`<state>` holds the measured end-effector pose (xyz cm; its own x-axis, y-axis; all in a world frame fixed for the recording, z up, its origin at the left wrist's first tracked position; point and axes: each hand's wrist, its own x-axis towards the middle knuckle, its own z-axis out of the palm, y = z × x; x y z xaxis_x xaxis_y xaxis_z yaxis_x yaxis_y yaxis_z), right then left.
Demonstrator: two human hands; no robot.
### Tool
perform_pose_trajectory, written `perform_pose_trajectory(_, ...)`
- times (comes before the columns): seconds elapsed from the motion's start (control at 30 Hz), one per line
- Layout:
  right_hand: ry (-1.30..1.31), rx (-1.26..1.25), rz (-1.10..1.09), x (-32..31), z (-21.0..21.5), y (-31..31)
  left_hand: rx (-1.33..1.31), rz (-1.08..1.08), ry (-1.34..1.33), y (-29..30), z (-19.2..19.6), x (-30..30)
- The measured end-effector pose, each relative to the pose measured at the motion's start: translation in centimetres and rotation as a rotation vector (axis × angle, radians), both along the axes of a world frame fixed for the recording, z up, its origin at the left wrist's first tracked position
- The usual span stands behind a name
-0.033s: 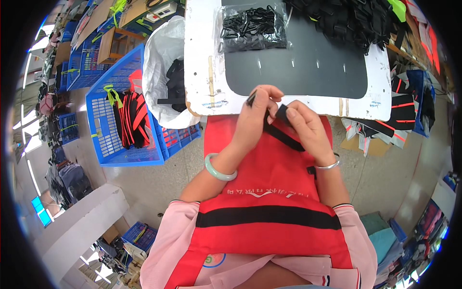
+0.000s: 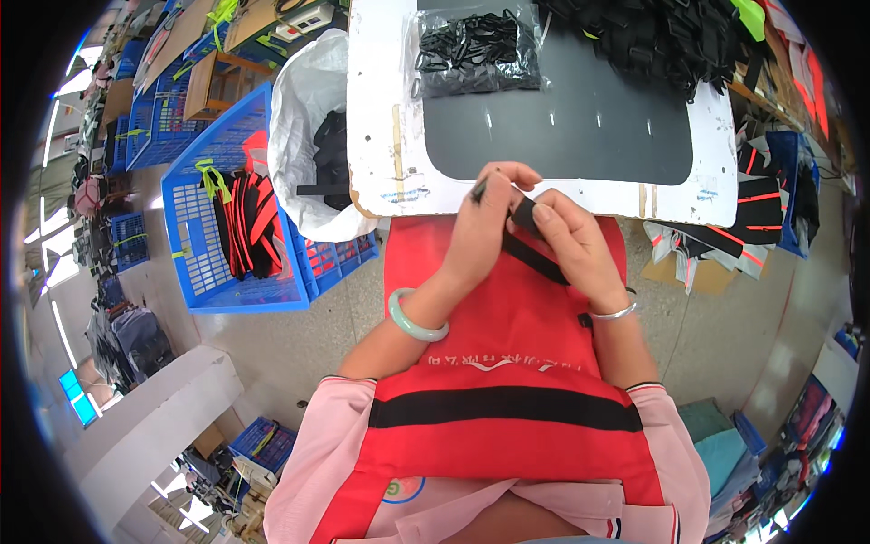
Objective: Assemble fabric panels and attach plastic buckles to nylon straps for life jackets in a factory setting.
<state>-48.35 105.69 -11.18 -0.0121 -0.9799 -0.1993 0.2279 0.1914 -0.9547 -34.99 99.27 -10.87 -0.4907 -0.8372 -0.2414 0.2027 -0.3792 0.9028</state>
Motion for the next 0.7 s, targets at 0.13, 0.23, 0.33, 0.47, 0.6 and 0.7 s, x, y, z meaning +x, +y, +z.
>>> perform_pose_trajectory(0.13,0.004,0.022,-0.017,0.4,0.8,-0.2,-0.568,-0.039,-0.155,0.5,-0.7,-0.2)
perform_pose_trajectory(0.23,0.0,0.003,0.007,0.2,1.5,-0.1,-0.634,-0.078,-0.214,0.6,-0.6,-0.2)
perform_pose_trajectory(0.33,0.117,-0.031,0.116,-0.7,1.6,-0.1,-0.752,-0.125,-0.316,-0.1,-0.3,0.4)
perform_pose_trajectory(0.47,0.102,-0.045,0.11,-0.7,1.7,0.3,-1.067,-0.175,-0.552,-0.6,-0.4,0.7)
perform_pose_trajectory(0.6,0.018,-0.117,-0.237,1.3,2.0,-0.2,-1.183,-0.227,-0.655,-1.2,0.4,0.3)
perform_pose_trajectory(0.7,-0.025,-0.112,-0.11,-0.3,1.1,0.0,-1.145,-0.252,-0.608,-1.2,0.3,0.6)
